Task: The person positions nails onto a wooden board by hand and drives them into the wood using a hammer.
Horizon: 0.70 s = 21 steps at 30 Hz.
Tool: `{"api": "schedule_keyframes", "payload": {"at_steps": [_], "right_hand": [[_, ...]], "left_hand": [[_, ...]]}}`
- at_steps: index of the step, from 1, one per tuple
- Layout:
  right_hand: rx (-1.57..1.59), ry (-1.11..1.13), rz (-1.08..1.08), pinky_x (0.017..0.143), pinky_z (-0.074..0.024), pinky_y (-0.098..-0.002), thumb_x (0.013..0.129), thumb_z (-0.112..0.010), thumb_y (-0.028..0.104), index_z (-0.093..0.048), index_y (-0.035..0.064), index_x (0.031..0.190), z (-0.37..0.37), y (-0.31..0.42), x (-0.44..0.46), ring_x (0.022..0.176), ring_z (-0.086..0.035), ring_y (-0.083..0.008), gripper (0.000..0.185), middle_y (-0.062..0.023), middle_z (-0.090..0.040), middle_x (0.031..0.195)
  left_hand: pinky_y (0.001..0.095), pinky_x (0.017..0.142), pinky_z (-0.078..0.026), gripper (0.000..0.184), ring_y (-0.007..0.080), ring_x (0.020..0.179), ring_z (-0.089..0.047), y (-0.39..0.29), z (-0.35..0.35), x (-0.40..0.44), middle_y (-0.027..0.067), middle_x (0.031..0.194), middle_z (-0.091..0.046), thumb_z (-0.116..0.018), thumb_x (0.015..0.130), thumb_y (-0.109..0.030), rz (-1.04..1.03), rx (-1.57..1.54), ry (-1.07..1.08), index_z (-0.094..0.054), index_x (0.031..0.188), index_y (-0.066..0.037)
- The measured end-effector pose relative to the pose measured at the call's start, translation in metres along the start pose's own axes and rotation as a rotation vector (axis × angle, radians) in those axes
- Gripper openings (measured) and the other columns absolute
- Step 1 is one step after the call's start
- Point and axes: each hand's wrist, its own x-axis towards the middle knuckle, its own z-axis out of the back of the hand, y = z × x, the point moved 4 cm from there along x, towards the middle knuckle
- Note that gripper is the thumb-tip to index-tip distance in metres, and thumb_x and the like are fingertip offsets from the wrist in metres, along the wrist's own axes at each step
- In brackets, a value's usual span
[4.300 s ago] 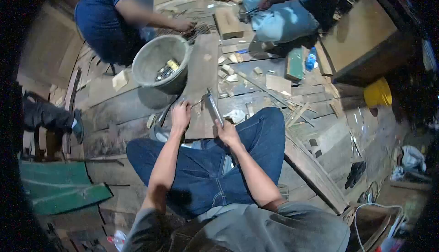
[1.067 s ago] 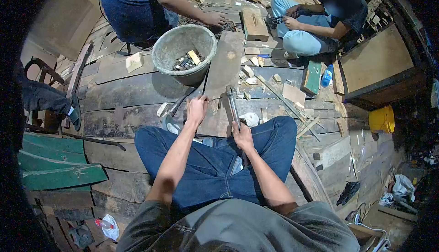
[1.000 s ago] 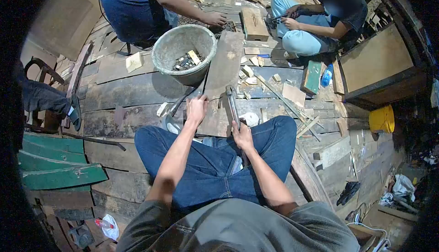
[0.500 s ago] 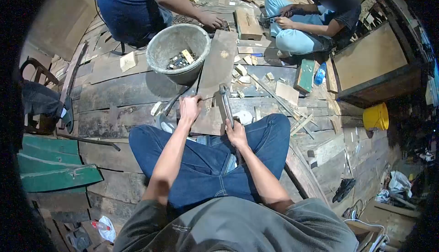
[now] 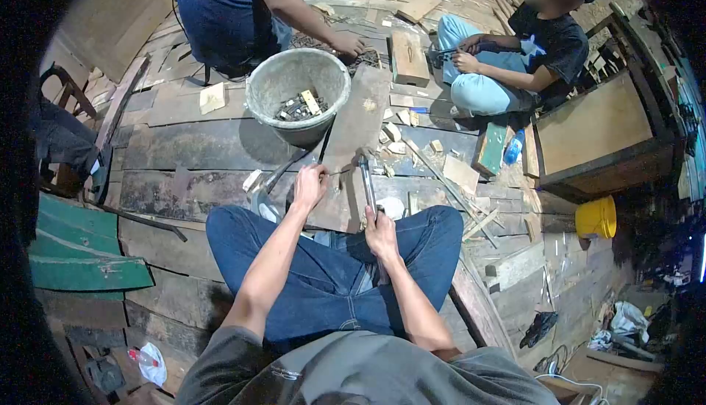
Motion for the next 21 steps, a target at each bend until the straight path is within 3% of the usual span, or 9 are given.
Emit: {"api": "schedule_keyframes", "payload": {"at_steps": [5,14,17,21], "right_hand": [[-0.099,0.01,0.078,0.064,-0.0477,-0.0497,0.101,-0.046,0.043,-0.061,-0.0046,0.088,0.014,0.037,-0.02,0.076,-0.064,-0.048,0.052,-0.0297,-0.06,0.071],[-0.144,0.035,0.03,0.073,-0.0476,-0.0549,0.101,-0.045,0.042,-0.062,-0.0074,0.089,0.0,0.037,-0.008,0.086,-0.061,-0.0514,0.054,-0.035,-0.06,0.079],[-0.106,0.026,0.062,0.073,-0.0476,-0.0552,0.101,-0.044,0.043,-0.063,-0.0063,0.092,0.003,0.046,-0.017,0.087,-0.061,-0.0519,0.054,-0.0343,-0.061,0.079],[-0.2,-0.02,0.094,0.066,-0.0477,-0.0513,0.101,-0.044,0.047,-0.061,-0.0065,0.086,-0.017,0.008,-0.004,0.077,-0.065,-0.0469,0.058,-0.031,-0.06,0.072]], "left_hand": [[0.048,0.081,-0.048,0.008,0.0404,0.083,-0.061,0.001,-0.002,-0.002,0.0205,0.081,-0.063,-0.062,0.073,-0.004,0.026,-0.008,-0.012,-0.065,0.08,0.0],[0.0477,0.079,-0.05,0.012,0.0414,0.085,-0.061,0.007,-0.008,-0.003,0.0206,0.088,-0.065,-0.062,0.073,0.0,0.005,-0.051,-0.035,-0.066,0.085,0.002],[0.0483,0.078,-0.05,0.012,0.0415,0.083,-0.06,0.006,-0.007,-0.006,0.0207,0.085,-0.063,-0.062,0.073,0.0,0.027,-0.088,-0.029,-0.065,0.084,0.002],[0.0475,0.076,-0.05,0.011,0.0411,0.081,-0.062,0.006,-0.007,-0.004,0.0207,0.084,-0.064,-0.061,0.074,0.0,-0.006,-0.055,-0.041,-0.066,0.083,0.001]]}}
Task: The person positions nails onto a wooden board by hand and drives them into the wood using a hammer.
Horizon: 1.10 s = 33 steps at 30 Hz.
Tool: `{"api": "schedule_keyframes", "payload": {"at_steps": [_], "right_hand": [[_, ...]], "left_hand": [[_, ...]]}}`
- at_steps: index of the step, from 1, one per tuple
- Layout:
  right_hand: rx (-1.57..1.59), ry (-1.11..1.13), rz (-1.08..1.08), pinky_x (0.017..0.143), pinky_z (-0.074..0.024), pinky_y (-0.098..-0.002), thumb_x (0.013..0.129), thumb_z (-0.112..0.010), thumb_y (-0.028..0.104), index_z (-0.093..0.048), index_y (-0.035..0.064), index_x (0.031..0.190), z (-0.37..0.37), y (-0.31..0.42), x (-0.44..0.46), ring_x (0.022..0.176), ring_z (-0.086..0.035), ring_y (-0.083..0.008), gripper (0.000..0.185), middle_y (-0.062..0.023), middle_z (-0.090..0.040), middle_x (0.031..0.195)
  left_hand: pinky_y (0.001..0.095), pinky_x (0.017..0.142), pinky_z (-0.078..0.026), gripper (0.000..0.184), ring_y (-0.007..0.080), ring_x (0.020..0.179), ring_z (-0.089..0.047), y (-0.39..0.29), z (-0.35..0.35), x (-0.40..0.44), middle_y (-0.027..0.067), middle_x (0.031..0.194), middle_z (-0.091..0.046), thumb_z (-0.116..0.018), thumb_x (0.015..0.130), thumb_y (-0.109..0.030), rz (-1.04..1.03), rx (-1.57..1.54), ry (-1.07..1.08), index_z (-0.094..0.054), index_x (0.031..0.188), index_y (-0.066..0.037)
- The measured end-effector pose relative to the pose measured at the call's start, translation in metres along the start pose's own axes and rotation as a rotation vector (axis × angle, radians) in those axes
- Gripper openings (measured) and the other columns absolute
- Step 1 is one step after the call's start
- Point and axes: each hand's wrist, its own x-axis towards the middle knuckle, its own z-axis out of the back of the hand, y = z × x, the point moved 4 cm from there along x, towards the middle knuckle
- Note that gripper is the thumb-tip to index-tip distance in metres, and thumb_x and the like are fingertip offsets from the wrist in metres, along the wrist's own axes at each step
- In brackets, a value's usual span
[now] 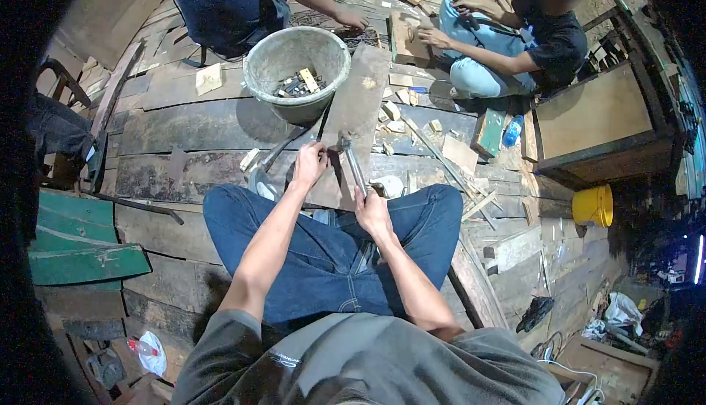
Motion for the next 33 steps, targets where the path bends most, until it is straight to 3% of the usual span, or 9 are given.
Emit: {"api": "schedule_keyframes", "payload": {"at_steps": [7,11,17,20,25,28,33], "right_hand": [[0.096,-0.038,0.002,0.059,-0.0473,-0.0501,0.101,-0.047,0.042,-0.061,-0.0058,0.086,0.016,0.023,-0.014,0.069,-0.065,-0.0454,0.052,-0.0293,-0.059,0.066],[0.066,-0.001,-0.022,0.067,-0.05,-0.0534,0.099,-0.05,0.037,-0.061,-0.0082,0.089,-0.001,0.008,-0.007,0.08,-0.063,-0.0507,0.047,-0.0332,-0.062,0.079],[0.046,-0.07,0.027,0.066,-0.0488,-0.0527,0.1,-0.048,0.04,-0.062,-0.0059,0.092,0.005,0.022,-0.011,0.08,-0.064,-0.0486,0.049,-0.033,-0.06,0.074],[-0.045,0.002,0.005,0.066,-0.0491,-0.0531,0.101,-0.047,0.039,-0.062,-0.0065,0.093,-0.011,0.001,-0.002,0.081,-0.064,-0.049,0.049,-0.0339,-0.061,0.077],[0.065,-0.033,0.001,0.069,-0.048,-0.0527,0.102,-0.044,0.04,-0.062,-0.0039,0.094,0.0,0.013,-0.012,0.084,-0.063,-0.049,0.048,-0.0314,-0.062,0.079],[0.102,-0.029,-0.036,0.067,-0.0477,-0.0512,0.102,-0.044,0.044,-0.061,-0.0044,0.091,0.009,0.02,-0.014,0.079,-0.063,-0.0484,0.053,-0.0301,-0.061,0.074],[0.139,-0.02,-0.028,0.068,-0.0475,-0.0527,0.101,-0.048,0.041,-0.059,-0.0088,0.087,0.013,0.023,-0.012,0.082,-0.062,-0.0512,0.052,-0.0337,-0.059,0.075]], "left_hand": [[0.0451,0.073,-0.051,0.011,0.0405,0.081,-0.064,0.003,-0.004,-0.002,0.021,0.084,-0.066,-0.065,0.074,-0.001,0.006,-0.023,-0.04,-0.068,0.084,0.001],[0.049,0.073,-0.05,0.005,0.0431,0.079,-0.062,0.001,-0.003,0.0,0.0221,0.08,-0.062,-0.063,0.072,0.0,0.014,-0.033,-0.01,-0.062,0.076,0.002],[0.0475,0.078,-0.051,0.013,0.0431,0.086,-0.062,0.004,-0.002,-0.002,0.0225,0.088,-0.065,-0.064,0.072,0.001,0.002,-0.02,-0.017,-0.067,0.085,0.002],[0.0473,0.079,-0.051,0.014,0.0426,0.087,-0.063,0.0,0.0,-0.002,0.0225,0.089,-0.065,-0.063,0.073,0.001,0.097,-0.08,0.048,-0.068,0.086,0.001],[0.0479,0.076,-0.051,0.011,0.0424,0.083,-0.063,0.004,-0.004,-0.003,0.0223,0.085,-0.064,-0.061,0.074,0.001,0.037,-0.088,-0.005,-0.067,0.084,0.001],[0.0486,0.077,-0.051,0.012,0.0426,0.084,-0.063,0.003,-0.004,-0.001,0.0227,0.086,-0.064,-0.058,0.076,0.002,0.034,-0.087,0.01,-0.066,0.085,0.001],[0.0479,0.076,-0.051,0.015,0.0427,0.086,-0.063,0.0,-0.001,-0.002,0.0228,0.088,-0.065,-0.06,0.078,0.0,0.011,0.004,-0.012,-0.067,0.092,0.001]]}}
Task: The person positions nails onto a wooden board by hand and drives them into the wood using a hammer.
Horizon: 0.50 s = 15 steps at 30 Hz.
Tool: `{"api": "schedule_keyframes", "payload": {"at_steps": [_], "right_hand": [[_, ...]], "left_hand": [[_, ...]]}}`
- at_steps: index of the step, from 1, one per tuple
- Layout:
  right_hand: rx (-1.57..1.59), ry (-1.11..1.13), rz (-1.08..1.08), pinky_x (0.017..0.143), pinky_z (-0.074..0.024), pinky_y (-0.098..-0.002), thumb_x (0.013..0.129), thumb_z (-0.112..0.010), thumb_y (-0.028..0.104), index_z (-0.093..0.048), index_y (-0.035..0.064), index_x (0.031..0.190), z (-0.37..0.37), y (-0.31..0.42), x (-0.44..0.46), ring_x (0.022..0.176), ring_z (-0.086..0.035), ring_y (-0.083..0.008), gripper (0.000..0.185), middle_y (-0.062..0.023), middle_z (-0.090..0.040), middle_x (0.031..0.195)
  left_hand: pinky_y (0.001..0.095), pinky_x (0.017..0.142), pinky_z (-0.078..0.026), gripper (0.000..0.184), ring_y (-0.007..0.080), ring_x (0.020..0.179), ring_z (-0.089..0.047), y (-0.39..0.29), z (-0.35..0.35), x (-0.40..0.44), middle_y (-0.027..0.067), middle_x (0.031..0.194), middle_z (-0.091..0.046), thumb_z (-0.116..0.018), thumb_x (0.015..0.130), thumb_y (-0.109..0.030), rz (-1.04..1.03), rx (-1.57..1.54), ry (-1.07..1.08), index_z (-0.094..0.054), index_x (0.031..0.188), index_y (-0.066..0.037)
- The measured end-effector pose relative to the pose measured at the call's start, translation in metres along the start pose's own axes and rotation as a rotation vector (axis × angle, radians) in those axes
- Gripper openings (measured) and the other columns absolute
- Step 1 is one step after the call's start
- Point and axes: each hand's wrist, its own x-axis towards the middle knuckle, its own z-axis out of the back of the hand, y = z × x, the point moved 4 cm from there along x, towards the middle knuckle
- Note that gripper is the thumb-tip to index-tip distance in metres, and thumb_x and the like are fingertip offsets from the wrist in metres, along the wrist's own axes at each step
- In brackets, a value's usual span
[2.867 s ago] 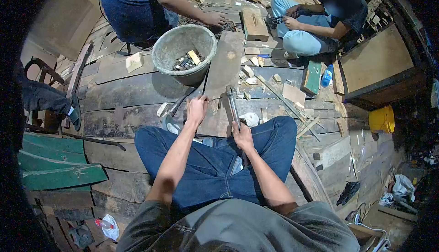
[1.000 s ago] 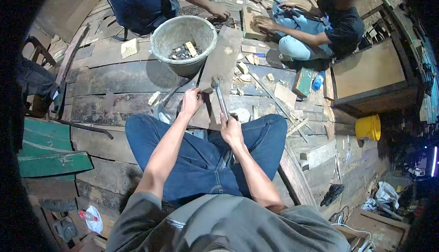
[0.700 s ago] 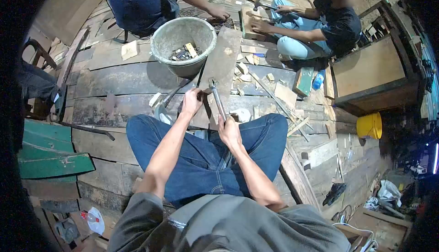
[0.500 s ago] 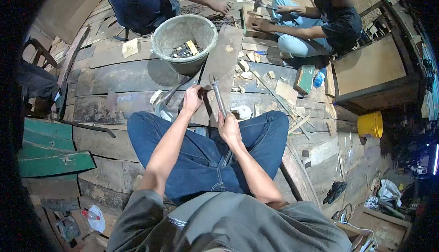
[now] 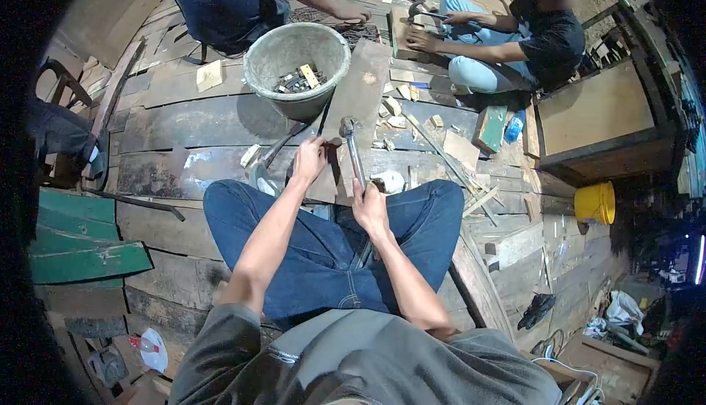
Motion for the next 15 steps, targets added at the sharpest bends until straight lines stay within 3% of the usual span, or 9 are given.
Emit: {"api": "schedule_keyframes", "payload": {"at_steps": [6,13,14,15], "right_hand": [[-0.053,0.03,-0.008,0.07,-0.0484,-0.0496,0.102,-0.043,0.046,-0.062,-0.0048,0.088,-0.012,-0.017,0.009,0.079,-0.065,-0.0444,0.056,-0.0277,-0.062,0.074],[-0.039,0.002,0.011,0.052,-0.0487,-0.0439,0.101,-0.043,0.05,-0.059,-0.0045,0.085,-0.015,-0.037,0.009,0.052,-0.063,-0.0321,0.059,-0.0201,-0.058,0.058],[-0.028,-0.012,0.029,0.05,-0.0484,-0.043,0.101,-0.042,0.051,-0.058,-0.0043,0.084,-0.015,-0.04,0.009,0.048,-0.062,-0.0303,0.06,-0.0191,-0.058,0.057],[-0.018,-0.026,0.049,0.047,-0.048,-0.0421,0.101,-0.042,0.052,-0.058,-0.004,0.084,-0.014,-0.043,0.009,0.045,-0.061,-0.0286,0.061,-0.0182,-0.057,0.055]], "left_hand": [[0.0483,0.073,-0.051,0.009,0.0404,0.083,-0.063,-0.009,0.008,0.002,0.0197,0.088,-0.065,-0.062,0.084,-0.008,0.063,0.066,0.061,-0.063,0.091,-0.003],[0.0504,0.081,-0.049,0.012,0.0421,0.091,-0.061,-0.003,0.005,0.003,0.0207,0.096,-0.063,-0.059,0.087,-0.012,0.057,0.13,0.061,-0.064,0.093,-0.004],[0.0485,0.081,-0.049,0.012,0.0363,0.093,-0.062,-0.003,0.004,0.002,0.0146,0.099,-0.063,-0.059,0.086,-0.013,0.065,0.178,0.071,-0.064,0.092,-0.004],[0.0486,0.081,-0.049,0.012,0.0362,0.093,-0.062,-0.005,0.005,0.002,0.0146,0.099,-0.063,-0.059,0.086,-0.013,0.059,0.182,0.074,-0.064,0.092,-0.005]]}}
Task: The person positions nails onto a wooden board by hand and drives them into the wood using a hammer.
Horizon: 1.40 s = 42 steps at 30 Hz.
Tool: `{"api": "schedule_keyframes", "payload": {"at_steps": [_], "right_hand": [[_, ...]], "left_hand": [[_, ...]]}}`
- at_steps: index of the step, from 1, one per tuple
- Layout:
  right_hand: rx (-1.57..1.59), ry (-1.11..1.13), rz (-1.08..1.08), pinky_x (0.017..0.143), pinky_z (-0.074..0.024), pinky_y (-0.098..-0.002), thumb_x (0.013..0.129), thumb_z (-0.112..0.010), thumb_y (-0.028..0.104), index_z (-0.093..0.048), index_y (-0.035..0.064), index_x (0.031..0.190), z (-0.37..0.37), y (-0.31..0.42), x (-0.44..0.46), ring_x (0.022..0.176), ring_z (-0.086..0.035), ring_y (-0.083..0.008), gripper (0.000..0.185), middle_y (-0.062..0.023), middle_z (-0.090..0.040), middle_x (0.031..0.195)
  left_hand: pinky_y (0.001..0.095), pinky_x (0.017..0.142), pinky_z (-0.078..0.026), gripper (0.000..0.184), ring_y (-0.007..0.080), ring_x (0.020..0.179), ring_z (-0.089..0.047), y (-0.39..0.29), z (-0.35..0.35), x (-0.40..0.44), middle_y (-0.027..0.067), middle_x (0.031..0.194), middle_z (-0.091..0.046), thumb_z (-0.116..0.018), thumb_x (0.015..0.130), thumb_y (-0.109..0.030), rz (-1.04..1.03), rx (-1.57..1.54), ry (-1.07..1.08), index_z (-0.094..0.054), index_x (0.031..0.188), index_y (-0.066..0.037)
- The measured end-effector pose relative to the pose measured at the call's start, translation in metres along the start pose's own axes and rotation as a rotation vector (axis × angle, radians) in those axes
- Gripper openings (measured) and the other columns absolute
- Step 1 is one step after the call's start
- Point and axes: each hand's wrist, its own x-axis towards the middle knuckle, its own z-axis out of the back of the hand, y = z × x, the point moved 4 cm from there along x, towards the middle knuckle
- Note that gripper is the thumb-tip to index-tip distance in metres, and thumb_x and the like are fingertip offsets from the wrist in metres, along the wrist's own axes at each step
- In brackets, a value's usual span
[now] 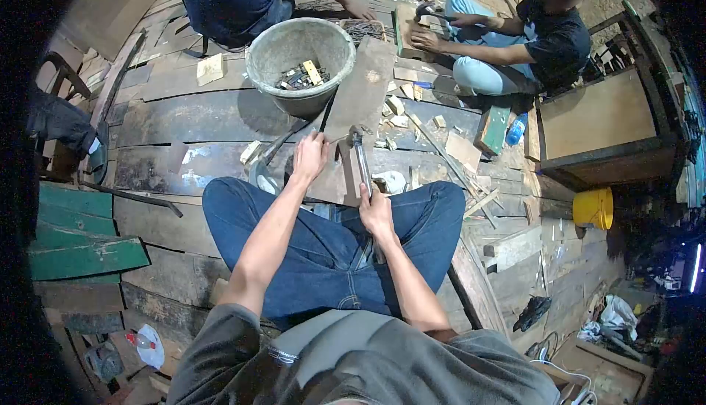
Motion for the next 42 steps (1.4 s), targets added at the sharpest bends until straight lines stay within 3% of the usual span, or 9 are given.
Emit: {"api": "schedule_keyframes", "payload": {"at_steps": [5,9,12,22,26,27,42], "right_hand": [[-0.006,0.034,-0.033,0.041,-0.0461,-0.0406,0.1,-0.043,0.052,-0.056,-0.0046,0.08,-0.003,-0.013,0.007,0.041,-0.059,-0.0264,0.062,-0.0163,-0.056,0.053],[-0.038,0.123,-0.176,0.04,-0.0457,-0.0398,0.101,-0.043,0.051,-0.056,-0.0044,0.08,-0.003,-0.01,0.007,0.038,-0.057,-0.0255,0.061,-0.0165,-0.056,0.053],[-0.005,0.145,-0.215,0.073,-0.0504,-0.0514,0.101,-0.044,0.046,-0.064,-0.0078,0.093,0.006,0.005,0.003,0.084,-0.065,-0.0486,0.058,-0.0343,-0.063,0.079],[-0.091,0.037,-0.003,0.067,-0.0481,-0.0547,0.1,-0.047,0.045,-0.063,-0.0089,0.086,0.026,0.057,0.004,0.078,-0.063,-0.0511,0.057,-0.0353,-0.06,0.075],[-0.126,0.064,-0.037,0.07,-0.0491,-0.0557,0.1,-0.047,0.044,-0.063,-0.0088,0.085,0.008,0.045,0.005,0.081,-0.063,-0.052,0.057,-0.0359,-0.061,0.076],[-0.125,0.089,-0.008,0.072,-0.0494,-0.056,0.099,-0.047,0.044,-0.064,-0.0083,0.086,0.005,0.044,0.007,0.083,-0.063,-0.052,0.056,-0.0357,-0.061,0.077],[-0.048,0.005,-0.036,0.066,-0.0482,-0.0546,0.099,-0.049,0.04,-0.061,-0.0111,0.083,0.019,0.056,0.001,0.079,-0.063,-0.0509,0.055,-0.0362,-0.059,0.073]], "left_hand": [[0.0487,0.081,-0.047,0.01,0.0356,0.093,-0.062,-0.001,0.002,0.002,0.0137,0.096,-0.064,-0.06,0.086,-0.013,-0.015,0.011,-0.006,-0.064,0.091,-0.005],[0.0498,0.081,-0.047,0.012,0.0358,0.093,-0.062,0.0,0.0,0.0,0.0144,0.094,-0.065,-0.061,0.085,-0.012,-0.019,-0.001,-0.017,-0.065,0.093,-0.005],[0.0492,0.082,-0.047,0.012,0.0362,0.093,-0.062,0.001,0.0,-0.001,0.0155,0.094,-0.065,-0.061,0.084,-0.012,-0.023,-0.031,-0.013,-0.066,0.091,-0.003],[0.0472,0.085,-0.049,0.017,0.0396,0.092,-0.06,0.009,-0.012,-0.003,0.0191,0.094,-0.064,-0.06,0.077,-0.003,-0.069,-0.067,-0.069,-0.065,0.092,0.002],[0.048,0.087,-0.05,0.023,0.0415,0.093,-0.061,0.014,-0.021,-0.002,0.0219,0.097,-0.064,-0.063,0.076,-0.003,-0.068,-0.065,-0.103,-0.065,0.098,0.004],[0.048,0.087,-0.05,0.023,0.0426,0.095,-0.061,0.007,-0.011,-0.002,0.0236,0.1,-0.064,-0.061,0.077,-0.002,-0.028,-0.12,-0.025,-0.065,0.099,0.004],[0.0491,0.083,-0.051,0.019,0.0446,0.092,-0.061,0.009,-0.015,-0.006,0.0251,0.096,-0.063,-0.06,0.079,0.0,-0.034,-0.192,-0.073,-0.064,0.097,0.003]]}}
